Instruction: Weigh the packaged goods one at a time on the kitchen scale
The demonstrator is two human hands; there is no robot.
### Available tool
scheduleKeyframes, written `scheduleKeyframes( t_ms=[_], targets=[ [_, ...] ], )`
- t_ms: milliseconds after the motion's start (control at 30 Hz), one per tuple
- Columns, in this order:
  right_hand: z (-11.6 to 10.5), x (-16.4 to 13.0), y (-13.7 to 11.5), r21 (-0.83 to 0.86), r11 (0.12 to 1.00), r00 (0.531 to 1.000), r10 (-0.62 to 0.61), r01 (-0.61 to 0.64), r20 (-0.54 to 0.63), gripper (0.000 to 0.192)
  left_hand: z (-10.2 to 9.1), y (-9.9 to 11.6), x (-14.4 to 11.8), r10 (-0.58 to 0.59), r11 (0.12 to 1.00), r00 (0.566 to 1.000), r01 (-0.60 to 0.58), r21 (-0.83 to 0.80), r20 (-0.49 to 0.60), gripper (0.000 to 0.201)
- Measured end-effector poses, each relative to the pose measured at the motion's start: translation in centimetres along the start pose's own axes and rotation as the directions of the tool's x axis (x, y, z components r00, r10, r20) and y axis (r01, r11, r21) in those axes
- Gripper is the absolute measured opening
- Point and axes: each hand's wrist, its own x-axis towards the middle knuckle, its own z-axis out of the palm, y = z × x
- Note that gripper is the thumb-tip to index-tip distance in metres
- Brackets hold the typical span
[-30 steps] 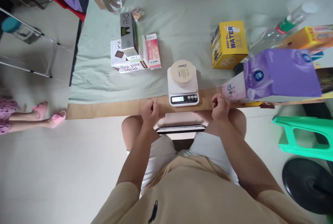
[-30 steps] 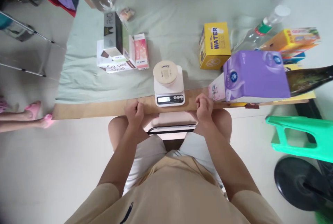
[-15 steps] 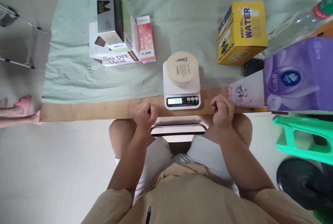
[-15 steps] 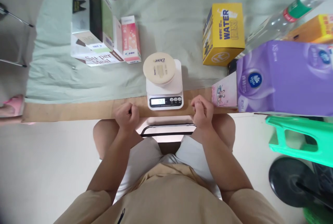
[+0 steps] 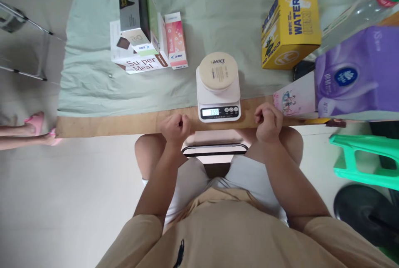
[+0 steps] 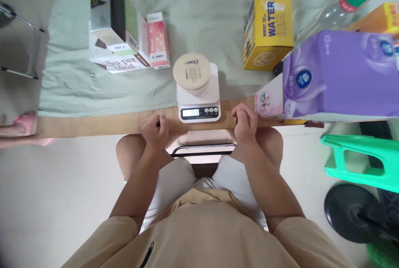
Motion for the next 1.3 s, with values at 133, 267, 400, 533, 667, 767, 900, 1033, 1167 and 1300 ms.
scheduleKeyframes(
  t_ms=[133,267,400,533,667,767,900,1033,1167,1300],
  targets=[
    [-0.1,-0.4,-0.5,-0.021,0.998,0.998,0.051,-0.052,-0.028,0.032,-0.2,0.3,-0.3,-0.069,0.997,0.996,0.068,-0.025,-0.064,0.030],
    [-0.4,-0.5,-0.6,-0.036,0.998,0.999,0.046,-0.046,0.011,0.029,-0.5,1.0,0.0,-0.205,0.975,0.975,0.196,-0.108,-0.080,0.023],
    [-0.6,-0.9,-1.3,-0.019,0.999,0.999,0.033,-0.033,0.016,0.023,-1.5,1.6,0.5,-0.353,0.912,0.935,0.333,-0.239,-0.045,0.019],
    [-0.5,-1.8,-3.6,0.001,1.000,1.000,-0.001,0.001,0.018,0.018,-2.9,2.4,1.4,-0.276,0.915,0.961,0.270,-0.299,0.023,0.041],
    [0.7,-1.2,-5.1,-0.005,0.998,0.997,-0.063,0.063,0.055,0.015,-3.0,2.9,3.4,-0.046,0.937,0.997,0.063,-0.345,0.060,0.041],
    [2.5,0.7,-4.8,-0.016,0.997,0.992,-0.072,0.074,0.104,0.019,-1.9,3.1,5.3,0.081,0.948,0.977,-0.015,-0.317,0.195,0.052],
    [5.1,3.8,-3.6,-0.017,0.998,0.986,-0.049,0.053,0.162,0.032,0.8,2.9,7.5,0.107,0.952,0.929,0.006,-0.305,0.353,0.078],
    [7.0,6.3,-3.5,-0.034,0.998,0.972,-0.037,0.046,0.233,0.039,3.6,2.1,9.2,0.188,0.929,0.896,-0.030,-0.368,0.401,0.102],
    [7.8,7.6,-3.4,-0.060,0.997,0.966,-0.029,0.046,0.256,0.042,5.4,1.5,9.8,0.196,0.919,0.898,-0.028,-0.394,0.393,0.112],
    [8.2,8.3,-2.8,-0.046,0.999,0.965,0.036,-0.025,0.258,0.051,5.6,2.5,9.6,0.135,0.920,0.899,0.043,-0.390,0.417,0.102]
  ],
)
